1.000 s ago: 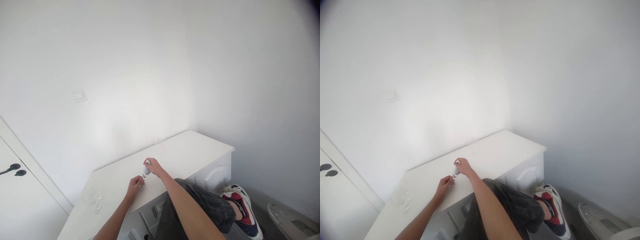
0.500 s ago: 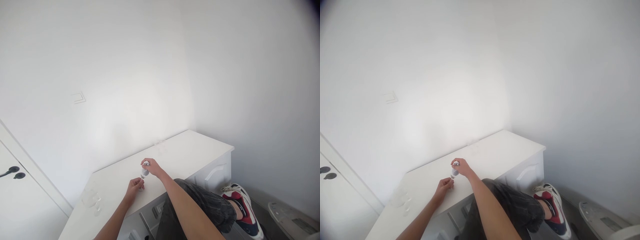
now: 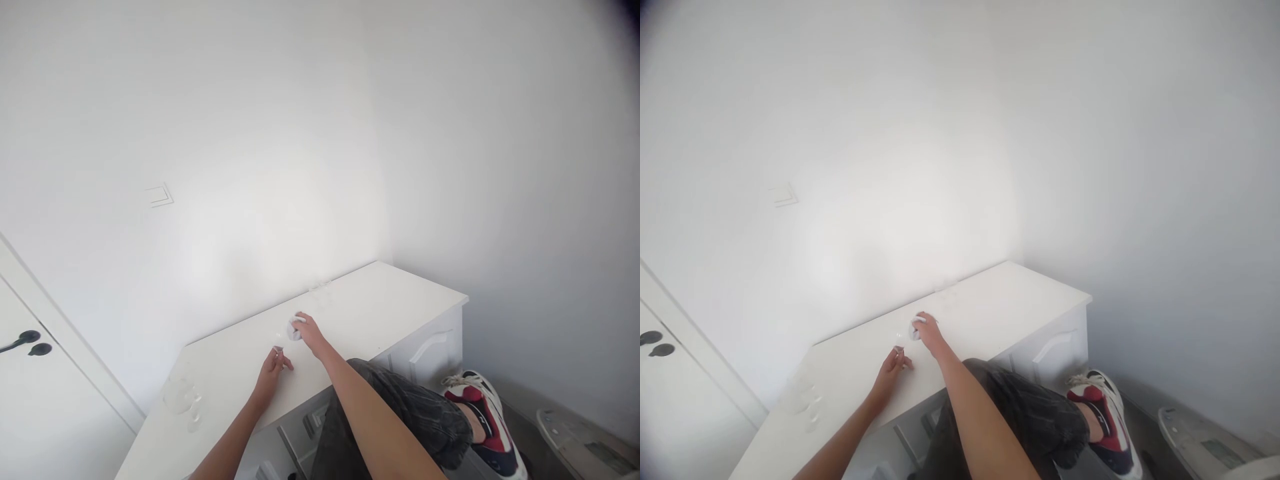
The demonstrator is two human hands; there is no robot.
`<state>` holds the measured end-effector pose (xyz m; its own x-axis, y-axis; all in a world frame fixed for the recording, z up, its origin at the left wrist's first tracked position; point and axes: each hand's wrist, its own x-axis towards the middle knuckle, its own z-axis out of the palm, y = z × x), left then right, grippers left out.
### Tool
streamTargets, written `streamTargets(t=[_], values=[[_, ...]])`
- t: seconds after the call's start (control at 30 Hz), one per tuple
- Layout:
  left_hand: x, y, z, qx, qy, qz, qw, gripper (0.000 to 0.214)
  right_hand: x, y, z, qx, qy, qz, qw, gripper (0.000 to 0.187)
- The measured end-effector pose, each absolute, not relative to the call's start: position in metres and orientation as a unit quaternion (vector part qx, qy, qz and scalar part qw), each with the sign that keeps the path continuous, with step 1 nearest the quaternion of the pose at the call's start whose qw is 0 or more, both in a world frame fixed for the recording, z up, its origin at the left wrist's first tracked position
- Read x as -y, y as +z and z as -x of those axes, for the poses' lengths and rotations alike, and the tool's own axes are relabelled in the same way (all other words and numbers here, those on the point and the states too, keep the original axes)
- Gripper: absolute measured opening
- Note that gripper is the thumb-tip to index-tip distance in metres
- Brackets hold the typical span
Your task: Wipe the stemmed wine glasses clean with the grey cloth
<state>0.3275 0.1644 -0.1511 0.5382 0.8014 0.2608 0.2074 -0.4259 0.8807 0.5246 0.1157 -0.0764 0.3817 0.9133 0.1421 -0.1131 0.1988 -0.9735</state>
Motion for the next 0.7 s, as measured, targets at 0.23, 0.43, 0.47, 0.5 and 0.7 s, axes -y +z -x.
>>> streamTargets(t=[0.23, 0.43, 0.47, 0.5, 0.7], values=[[-0.164, -0.148, -0.328, -0.355, 0.335, -0.787, 0.378, 0.066, -0.102, -0.07, -0.516, 0.492, 0.491, 0.4, 0.598, 0.041], [-0.165, -0.15, -0.329, -0.323, 0.296, -0.814, 0.382, 0.07, -0.099, -0.07, -0.518, 0.556, 0.481, 0.361, 0.573, 0.044], [-0.165, -0.151, -0.329, -0.313, 0.288, -0.819, 0.386, 0.07, -0.098, -0.07, -0.519, 0.57, 0.47, 0.366, 0.565, 0.051], [-0.165, -0.151, -0.329, -0.307, 0.28, -0.823, 0.389, 0.07, -0.097, -0.07, -0.52, 0.583, 0.46, 0.377, 0.554, 0.054], [-0.161, -0.155, -0.332, -0.286, 0.252, -0.822, 0.423, 0.051, -0.096, -0.071, -0.521, 0.632, 0.424, 0.443, 0.474, 0.057]])
